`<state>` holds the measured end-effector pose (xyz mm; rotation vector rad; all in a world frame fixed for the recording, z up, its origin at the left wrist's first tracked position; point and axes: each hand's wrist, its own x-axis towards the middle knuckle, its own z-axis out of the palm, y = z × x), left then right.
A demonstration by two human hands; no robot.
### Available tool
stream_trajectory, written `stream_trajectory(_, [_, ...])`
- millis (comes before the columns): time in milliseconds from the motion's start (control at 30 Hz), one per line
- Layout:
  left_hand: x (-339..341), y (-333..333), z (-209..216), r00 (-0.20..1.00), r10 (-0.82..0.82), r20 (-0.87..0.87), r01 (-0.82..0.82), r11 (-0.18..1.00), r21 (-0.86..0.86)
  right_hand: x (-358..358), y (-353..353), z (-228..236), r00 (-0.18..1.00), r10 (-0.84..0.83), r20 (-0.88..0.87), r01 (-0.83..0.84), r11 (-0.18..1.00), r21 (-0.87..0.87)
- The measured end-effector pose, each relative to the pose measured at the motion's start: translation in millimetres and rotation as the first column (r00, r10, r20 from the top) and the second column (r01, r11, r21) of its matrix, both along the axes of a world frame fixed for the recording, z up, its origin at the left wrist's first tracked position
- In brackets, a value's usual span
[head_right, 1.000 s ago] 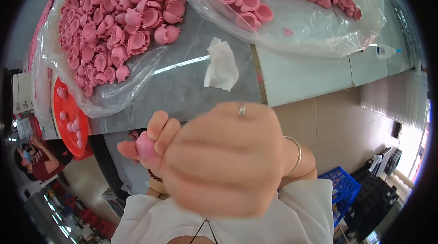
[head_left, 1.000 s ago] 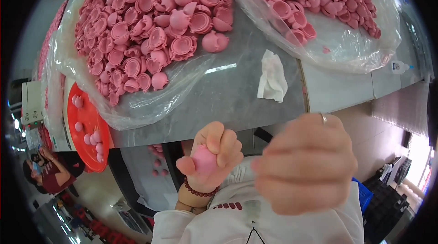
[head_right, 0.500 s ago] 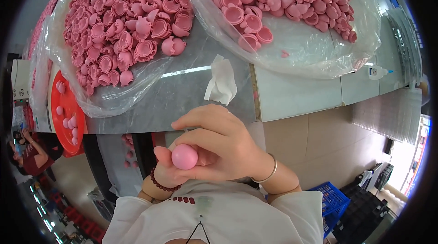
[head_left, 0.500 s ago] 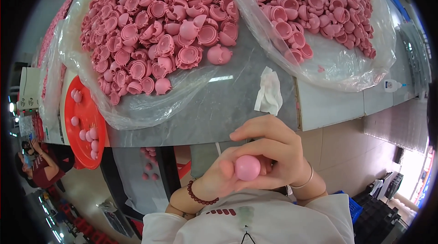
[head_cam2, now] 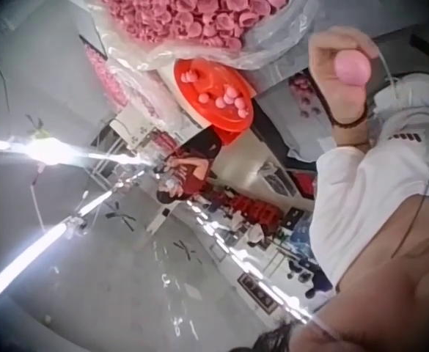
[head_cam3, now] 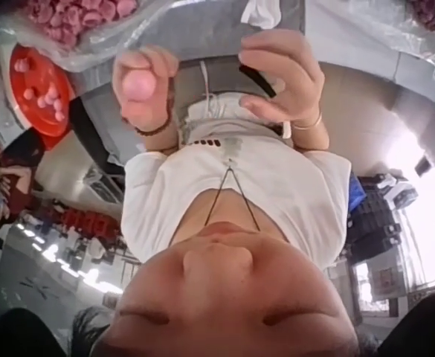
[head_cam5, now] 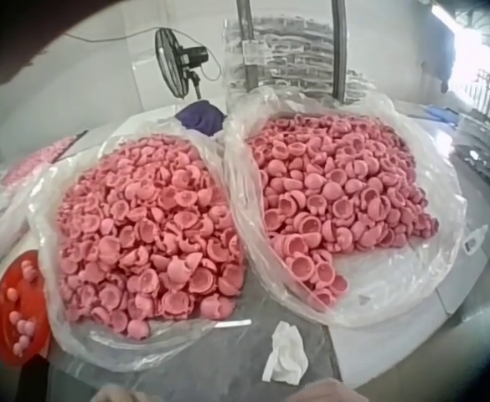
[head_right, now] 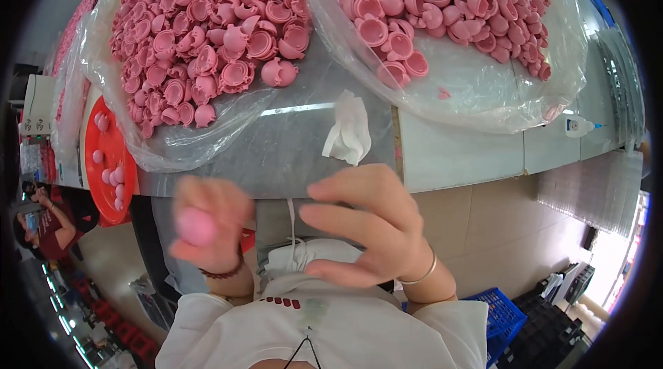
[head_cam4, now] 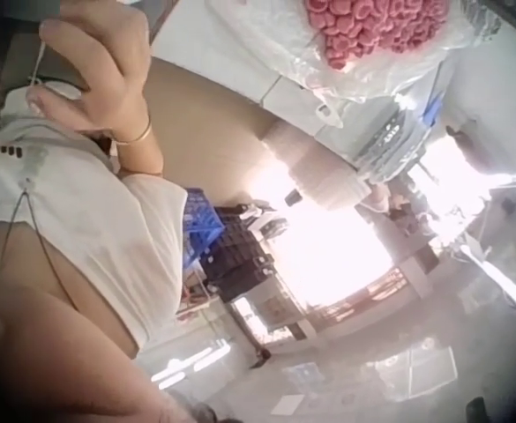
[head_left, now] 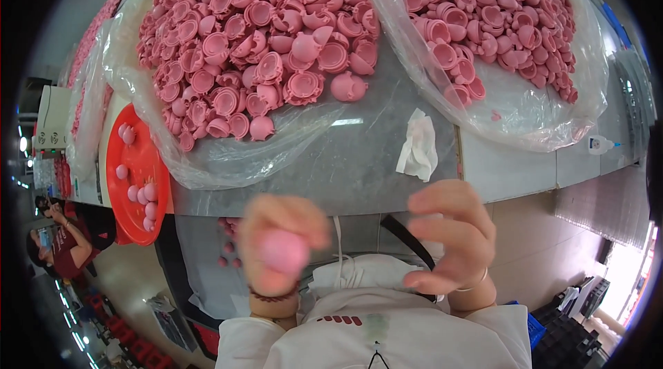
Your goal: Assembling small pink plastic components using a squeeze bottle applicator at a factory workstation.
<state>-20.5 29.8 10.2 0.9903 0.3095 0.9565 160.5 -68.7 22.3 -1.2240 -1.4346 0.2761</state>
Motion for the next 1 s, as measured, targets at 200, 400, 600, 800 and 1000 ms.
stream_trajectory(200, [-136, 112, 14, -0.005, 0.936, -0.352, -0.371, 0.325, 0.87, -9, 11, 23, 0.995, -0.009, 0.097, -0.048, 0.821, 0.569])
stream_trajectory(400, [-165, 139, 9, -0.071, 0.774, -0.629, -0.05, 0.627, 0.778, -8, 20, 74, 0.971, 0.167, 0.171, -0.227, 0.864, 0.45])
stream_trajectory(600, [-106, 111, 35, 0.027, 0.824, -0.566, 0.008, 0.566, 0.824, 14, 13, 87, 0.88, 0.298, 0.37, -0.416, 0.86, 0.296])
stream_trajectory(800, [-5, 79, 51, 0.43, 0.818, -0.382, 0.383, 0.218, 0.898, 1, 10, 85, 0.918, 0.294, 0.267, -0.394, 0.763, 0.513])
stream_trajectory(1000, [77, 65, 56, 0.613, 0.682, -0.398, 0.57, -0.033, 0.821, -5, -7, 74, 0.807, 0.217, 0.55, -0.403, 0.883, 0.242])
